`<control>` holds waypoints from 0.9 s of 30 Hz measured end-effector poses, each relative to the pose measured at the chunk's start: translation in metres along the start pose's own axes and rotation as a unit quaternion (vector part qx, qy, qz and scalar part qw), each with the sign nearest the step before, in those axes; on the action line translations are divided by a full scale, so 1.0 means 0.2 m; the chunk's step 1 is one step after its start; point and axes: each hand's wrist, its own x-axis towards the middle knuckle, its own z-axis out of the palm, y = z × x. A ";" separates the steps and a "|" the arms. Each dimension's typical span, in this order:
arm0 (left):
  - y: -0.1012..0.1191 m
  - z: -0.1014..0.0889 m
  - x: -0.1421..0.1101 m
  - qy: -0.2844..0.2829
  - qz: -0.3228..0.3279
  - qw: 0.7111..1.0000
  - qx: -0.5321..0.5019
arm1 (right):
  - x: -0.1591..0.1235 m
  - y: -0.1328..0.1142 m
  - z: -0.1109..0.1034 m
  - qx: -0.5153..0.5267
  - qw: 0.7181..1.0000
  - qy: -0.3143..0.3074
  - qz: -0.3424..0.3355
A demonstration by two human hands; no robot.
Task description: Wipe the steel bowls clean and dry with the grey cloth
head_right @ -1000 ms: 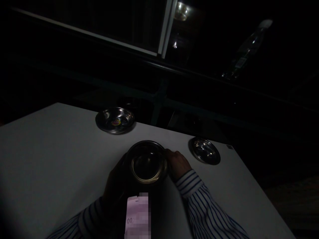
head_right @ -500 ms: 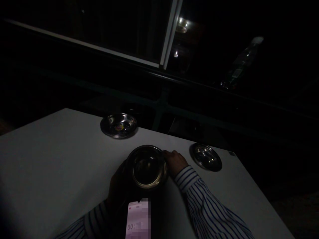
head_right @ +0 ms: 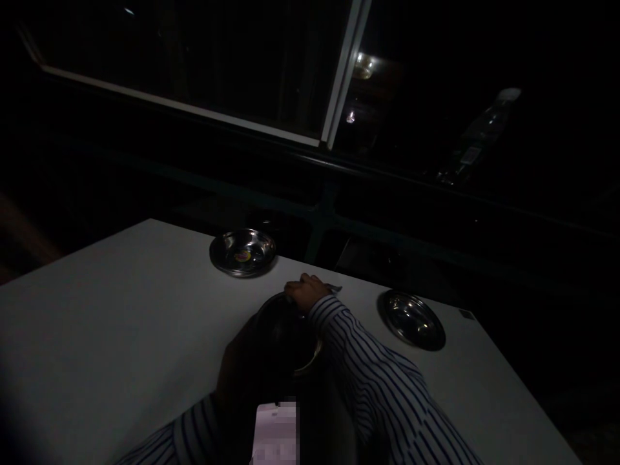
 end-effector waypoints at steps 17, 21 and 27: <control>0.02 0.00 -0.03 -0.020 0.015 1.000 0.001 | -0.25 0.12 0.08 -0.008 0.998 -0.003 0.069; 0.00 0.00 0.00 -0.004 0.023 0.999 0.032 | -0.06 0.03 0.03 -0.025 1.000 0.009 0.017; -0.03 -0.04 0.01 -0.015 0.058 0.996 0.066 | 0.05 -0.22 0.02 -0.035 0.995 0.028 -0.090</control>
